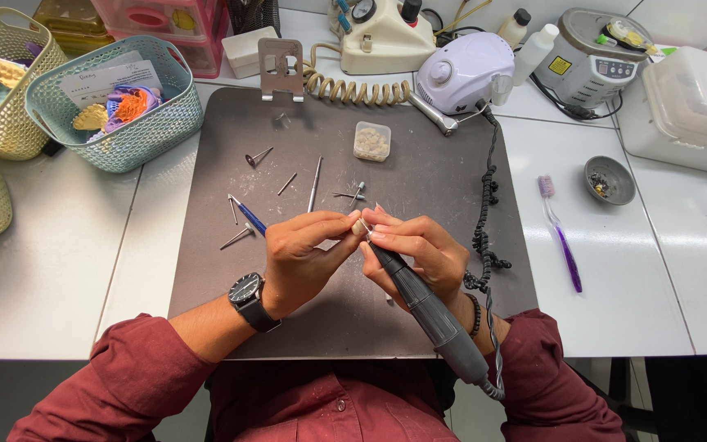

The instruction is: The person holds a dental prosthesis in one hand and grinds and shapes it with a rotary handpiece, periodically repositioning the prosthesis and touching its surface by hand to check the work. They continue grinding different areas of the prosthesis throughout the episode.

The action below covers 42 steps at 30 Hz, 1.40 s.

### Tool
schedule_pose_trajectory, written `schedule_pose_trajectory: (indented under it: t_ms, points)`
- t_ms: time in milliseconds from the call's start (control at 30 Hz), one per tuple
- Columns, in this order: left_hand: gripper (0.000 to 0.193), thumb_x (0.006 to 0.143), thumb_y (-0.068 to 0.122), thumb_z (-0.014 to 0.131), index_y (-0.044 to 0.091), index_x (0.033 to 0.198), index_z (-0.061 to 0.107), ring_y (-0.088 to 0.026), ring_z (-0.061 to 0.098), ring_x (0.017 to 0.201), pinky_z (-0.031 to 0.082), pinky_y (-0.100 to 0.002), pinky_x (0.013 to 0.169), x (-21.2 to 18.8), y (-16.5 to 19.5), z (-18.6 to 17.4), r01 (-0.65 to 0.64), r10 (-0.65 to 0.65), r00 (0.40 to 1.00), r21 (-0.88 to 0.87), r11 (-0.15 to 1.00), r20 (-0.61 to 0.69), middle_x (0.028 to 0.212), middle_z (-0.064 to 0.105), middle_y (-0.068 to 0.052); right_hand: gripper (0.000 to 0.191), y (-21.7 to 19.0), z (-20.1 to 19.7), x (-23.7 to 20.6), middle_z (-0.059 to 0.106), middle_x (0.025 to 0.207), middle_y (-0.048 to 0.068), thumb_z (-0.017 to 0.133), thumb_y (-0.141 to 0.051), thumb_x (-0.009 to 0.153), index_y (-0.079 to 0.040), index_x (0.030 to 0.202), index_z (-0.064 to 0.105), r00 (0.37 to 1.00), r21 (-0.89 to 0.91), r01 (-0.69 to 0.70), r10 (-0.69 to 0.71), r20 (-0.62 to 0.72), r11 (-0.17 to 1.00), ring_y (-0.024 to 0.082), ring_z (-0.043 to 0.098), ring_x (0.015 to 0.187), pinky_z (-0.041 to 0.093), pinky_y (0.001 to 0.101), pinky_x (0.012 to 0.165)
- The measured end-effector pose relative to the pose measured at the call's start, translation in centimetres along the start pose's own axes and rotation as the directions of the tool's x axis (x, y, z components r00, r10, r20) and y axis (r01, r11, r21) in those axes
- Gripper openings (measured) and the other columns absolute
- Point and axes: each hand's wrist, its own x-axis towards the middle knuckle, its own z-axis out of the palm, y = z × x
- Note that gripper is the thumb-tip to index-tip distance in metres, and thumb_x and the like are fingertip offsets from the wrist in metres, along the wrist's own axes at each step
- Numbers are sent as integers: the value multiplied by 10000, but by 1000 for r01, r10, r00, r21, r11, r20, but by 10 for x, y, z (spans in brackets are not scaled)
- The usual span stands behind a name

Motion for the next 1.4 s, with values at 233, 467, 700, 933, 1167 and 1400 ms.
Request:
schedule_pose_trajectory:
  t_ms: [233,467,700,933,1167,1400]
  points:
    - [204,888,-6,802,0,1084,747,-171,780,850,638,-251,728,0,1,2,2,-2,1000,19,1000,-11,981,778,-103,269,-1,1,-1,688,1035,120,825,27,864,-14,1086,679,1000,-5,-23,23,-18,1000,314,761,1088,658,409,1025]
    - [191,888,-9,799,-2,1071,747,-170,782,846,638,-243,733,0,0,2,14,-14,1000,12,1000,-13,982,777,-107,288,-3,0,1,690,1046,132,837,35,848,-11,1087,683,1000,-6,-16,16,-2,1000,326,754,1094,640,428,1043]
    - [150,942,21,754,-53,1073,758,-185,793,888,691,-292,777,1,-7,3,405,-373,913,-462,789,163,996,794,-131,263,-3,-6,-1,663,989,109,794,42,895,-33,1102,649,987,105,-122,132,-92,987,276,783,1036,695,352,933]
    - [183,948,50,736,-83,1072,748,-223,786,852,679,-320,756,0,-15,4,571,-492,811,-614,545,317,994,781,-174,268,0,-9,-3,648,1001,104,768,36,935,-44,1149,626,983,146,-159,170,-67,976,295,781,1021,698,338,876]
    - [194,939,67,739,-77,1070,752,-218,786,842,675,-311,748,0,-18,4,603,-525,783,-613,510,334,979,779,-168,271,2,-9,0,668,976,111,796,28,905,-35,1117,641,991,90,-101,108,-82,991,285,786,1003,704,366,910]
    - [154,940,39,761,-49,1067,762,-159,772,893,672,-283,786,-1,-13,7,445,-424,892,-476,759,157,991,789,-124,274,-3,-4,4,698,1024,140,823,27,866,-10,1083,659,999,-18,-34,33,-33,999,330,765,1077,684,378,941]
